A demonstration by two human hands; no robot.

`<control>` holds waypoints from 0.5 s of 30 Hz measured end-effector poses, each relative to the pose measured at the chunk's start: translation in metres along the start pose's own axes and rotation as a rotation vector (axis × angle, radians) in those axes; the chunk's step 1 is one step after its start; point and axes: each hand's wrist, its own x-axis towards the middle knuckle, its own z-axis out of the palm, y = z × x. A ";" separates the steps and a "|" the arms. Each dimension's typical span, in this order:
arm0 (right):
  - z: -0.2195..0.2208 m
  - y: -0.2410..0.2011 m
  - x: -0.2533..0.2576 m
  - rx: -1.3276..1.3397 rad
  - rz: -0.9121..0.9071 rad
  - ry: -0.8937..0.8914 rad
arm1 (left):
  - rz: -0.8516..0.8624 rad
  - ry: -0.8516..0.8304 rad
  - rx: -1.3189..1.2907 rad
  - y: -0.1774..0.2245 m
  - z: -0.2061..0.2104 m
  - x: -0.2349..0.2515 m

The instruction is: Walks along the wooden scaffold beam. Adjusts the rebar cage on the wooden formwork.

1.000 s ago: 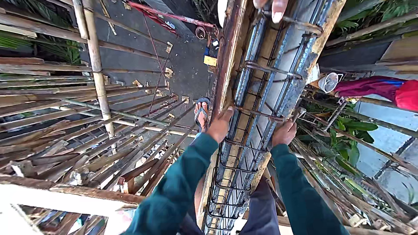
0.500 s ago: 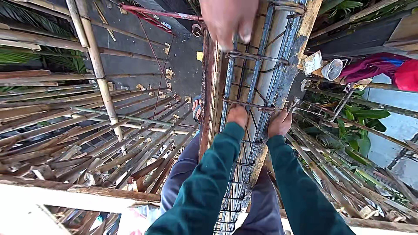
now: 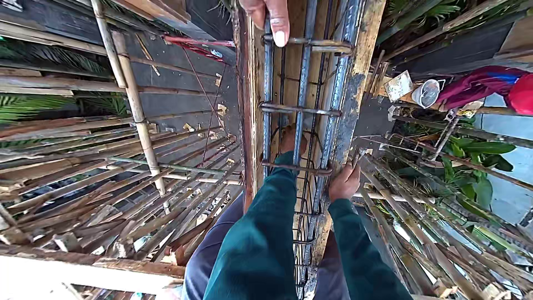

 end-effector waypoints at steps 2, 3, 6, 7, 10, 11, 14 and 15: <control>0.000 0.002 0.001 0.005 -0.003 0.003 | 0.025 0.032 0.034 0.003 0.000 0.002; 0.000 0.002 0.001 0.008 -0.001 0.003 | 0.018 0.076 0.033 0.002 -0.001 0.006; 0.000 -0.001 0.000 0.012 -0.005 0.014 | -0.043 0.229 -0.061 -0.004 0.006 0.025; 0.000 -0.001 0.000 0.017 -0.010 0.021 | -0.082 0.254 -0.091 -0.007 0.011 0.033; 0.001 0.001 0.001 0.029 -0.014 0.028 | -0.126 0.290 -0.132 -0.013 0.022 0.051; 0.002 0.002 0.000 0.031 -0.011 0.032 | -0.118 0.307 -0.149 -0.014 0.023 0.053; 0.002 0.000 0.001 0.042 -0.014 0.050 | -0.080 0.371 -0.208 0.001 0.010 0.049; 0.002 0.001 0.000 0.041 -0.011 0.052 | -0.098 0.367 -0.189 0.008 0.001 0.041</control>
